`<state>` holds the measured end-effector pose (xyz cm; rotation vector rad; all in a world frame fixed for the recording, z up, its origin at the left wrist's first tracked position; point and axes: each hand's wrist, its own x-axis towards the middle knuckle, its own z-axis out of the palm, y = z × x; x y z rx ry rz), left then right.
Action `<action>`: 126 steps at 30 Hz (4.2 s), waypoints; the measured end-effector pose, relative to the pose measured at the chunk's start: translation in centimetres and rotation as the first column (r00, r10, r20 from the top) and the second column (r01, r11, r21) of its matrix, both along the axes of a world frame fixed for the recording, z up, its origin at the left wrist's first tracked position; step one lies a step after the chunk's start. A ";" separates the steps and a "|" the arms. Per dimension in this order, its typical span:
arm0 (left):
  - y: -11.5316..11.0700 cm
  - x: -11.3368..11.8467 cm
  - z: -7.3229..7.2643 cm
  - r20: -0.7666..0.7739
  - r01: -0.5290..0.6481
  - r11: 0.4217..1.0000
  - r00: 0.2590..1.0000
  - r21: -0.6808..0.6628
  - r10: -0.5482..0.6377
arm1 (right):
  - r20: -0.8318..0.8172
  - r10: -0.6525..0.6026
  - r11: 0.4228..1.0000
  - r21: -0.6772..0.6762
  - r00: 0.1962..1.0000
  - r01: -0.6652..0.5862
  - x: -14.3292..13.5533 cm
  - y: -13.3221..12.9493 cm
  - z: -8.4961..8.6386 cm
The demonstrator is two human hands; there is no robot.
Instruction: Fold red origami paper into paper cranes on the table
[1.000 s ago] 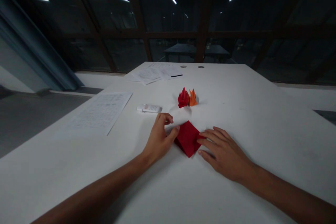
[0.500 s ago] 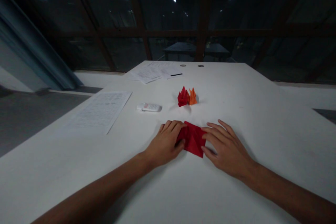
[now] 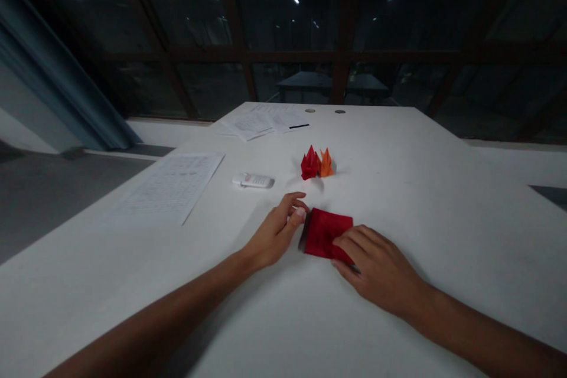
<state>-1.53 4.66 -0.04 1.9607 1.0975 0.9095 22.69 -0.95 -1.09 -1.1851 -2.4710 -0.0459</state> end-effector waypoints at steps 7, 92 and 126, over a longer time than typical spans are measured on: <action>0.1 -0.1 -0.1 0.100 0.002 1.000 0.995 0.001 -0.002 | 0.024 0.057 0.995 0.084 0.998 -0.059 0.2 0.1 -0.3; -1.7 1.9 0.6 -0.492 0.336 0.903 0.853 0.266 -0.173 | -0.185 0.067 0.997 -0.018 0.980 -0.072 1.0 3.3 -0.2; -2.5 3.1 1.7 0.507 -0.159 0.935 0.805 -0.317 0.309 | -0.841 -0.246 0.773 -0.470 0.482 -0.427 0.8 2.9 0.6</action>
